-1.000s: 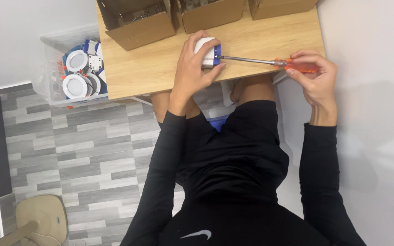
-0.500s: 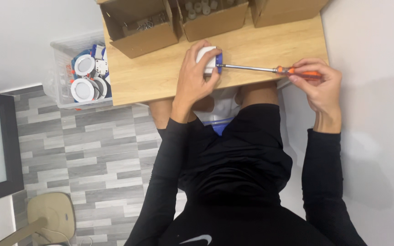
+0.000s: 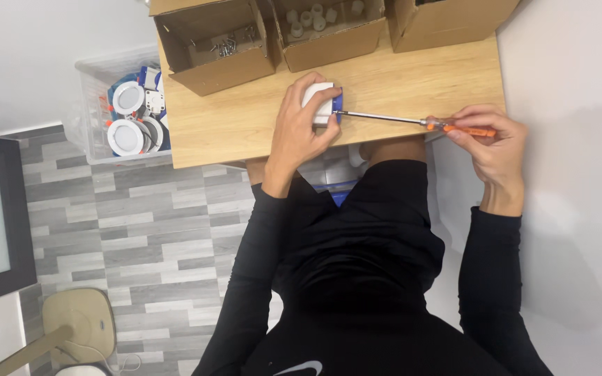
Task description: The person assembles a white plastic electrical box with a blue component using a screwdriver. They pick up the parts, align them, and tighten screws to secure the assembly. The person repeats this process with another set of components.
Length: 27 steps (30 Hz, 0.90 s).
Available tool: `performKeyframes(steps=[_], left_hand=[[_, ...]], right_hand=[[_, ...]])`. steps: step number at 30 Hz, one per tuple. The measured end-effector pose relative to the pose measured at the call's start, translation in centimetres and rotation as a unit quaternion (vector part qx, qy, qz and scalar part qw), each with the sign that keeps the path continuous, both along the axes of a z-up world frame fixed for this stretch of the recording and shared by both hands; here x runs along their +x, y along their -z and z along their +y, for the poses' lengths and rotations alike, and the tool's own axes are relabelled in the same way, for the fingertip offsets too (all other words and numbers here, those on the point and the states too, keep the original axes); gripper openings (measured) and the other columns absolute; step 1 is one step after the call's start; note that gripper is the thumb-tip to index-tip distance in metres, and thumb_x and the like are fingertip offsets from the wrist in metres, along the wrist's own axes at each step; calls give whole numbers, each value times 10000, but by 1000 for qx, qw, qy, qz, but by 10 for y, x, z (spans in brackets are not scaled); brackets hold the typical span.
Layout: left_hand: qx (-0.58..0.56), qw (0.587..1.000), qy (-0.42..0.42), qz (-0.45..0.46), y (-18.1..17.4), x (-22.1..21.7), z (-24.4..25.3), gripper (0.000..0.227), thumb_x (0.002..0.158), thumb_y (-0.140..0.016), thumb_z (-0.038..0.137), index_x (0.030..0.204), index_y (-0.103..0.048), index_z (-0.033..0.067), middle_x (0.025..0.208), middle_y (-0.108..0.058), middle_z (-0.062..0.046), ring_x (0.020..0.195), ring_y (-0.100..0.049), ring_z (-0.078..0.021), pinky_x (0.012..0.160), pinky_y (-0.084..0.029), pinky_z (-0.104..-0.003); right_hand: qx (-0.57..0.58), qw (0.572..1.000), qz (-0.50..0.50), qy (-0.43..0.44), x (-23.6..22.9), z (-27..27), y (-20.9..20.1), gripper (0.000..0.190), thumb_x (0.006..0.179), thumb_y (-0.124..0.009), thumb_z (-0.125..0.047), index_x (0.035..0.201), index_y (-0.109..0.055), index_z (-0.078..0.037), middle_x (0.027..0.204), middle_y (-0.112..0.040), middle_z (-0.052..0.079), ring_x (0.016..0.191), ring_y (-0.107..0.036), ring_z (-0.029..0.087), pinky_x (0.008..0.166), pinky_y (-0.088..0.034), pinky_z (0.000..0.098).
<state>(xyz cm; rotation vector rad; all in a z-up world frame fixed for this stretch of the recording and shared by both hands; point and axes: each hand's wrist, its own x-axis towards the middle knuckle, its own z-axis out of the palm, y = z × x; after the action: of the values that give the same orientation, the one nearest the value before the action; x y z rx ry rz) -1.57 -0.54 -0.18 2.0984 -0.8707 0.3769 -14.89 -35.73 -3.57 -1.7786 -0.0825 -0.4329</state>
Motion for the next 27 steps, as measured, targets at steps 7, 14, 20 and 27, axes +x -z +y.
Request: performKeyframes(steps=[7, 14, 20, 27], left_hand=[[0, 1000, 2, 10, -1, 2, 1, 392, 940, -701, 143, 1332, -687, 151, 1412, -565, -138, 1287, -610, -360, 1074, -552, -510], [6, 1000, -4, 12, 2, 5, 4, 385, 961, -728, 167, 1343, -687, 175, 1431, -560, -127, 1280, -609, -357, 1056, -550, -508], [5, 1000, -5, 0, -4, 2, 7, 312, 1030, -750, 190, 1335, -686, 183, 1424, -568, -116, 1283, -605, -345, 1039, -552, -507], [-35, 995, -12, -88, 9, 2, 7, 159, 1044, -817, 222, 1190, -755, 216, 1413, -635, -60, 1386, -559, -381, 1120, -523, -545]], right_hand=[[19, 994, 107, 4, 3, 12, -22, 295, 1209, -635, -176, 1289, -682, 104, 1215, -708, 262, 1138, -761, 399, 976, -718, 459], [22, 999, 47, -4, 1, -4, -3, 146, 1073, -777, 53, 1189, -693, 84, 1237, -671, 262, 1167, -730, 379, 950, -733, 442], [-3, 1000, 13, -2, -5, -11, 1, 205, 1015, -844, 17, 1178, -720, 1, 1271, -678, 192, 1207, -716, 301, 1096, -651, 378], [-11, 999, 10, 31, -21, -6, -4, 207, 1007, -852, 9, 1166, -720, 1, 1285, -673, 190, 1204, -719, 294, 1073, -665, 363]])
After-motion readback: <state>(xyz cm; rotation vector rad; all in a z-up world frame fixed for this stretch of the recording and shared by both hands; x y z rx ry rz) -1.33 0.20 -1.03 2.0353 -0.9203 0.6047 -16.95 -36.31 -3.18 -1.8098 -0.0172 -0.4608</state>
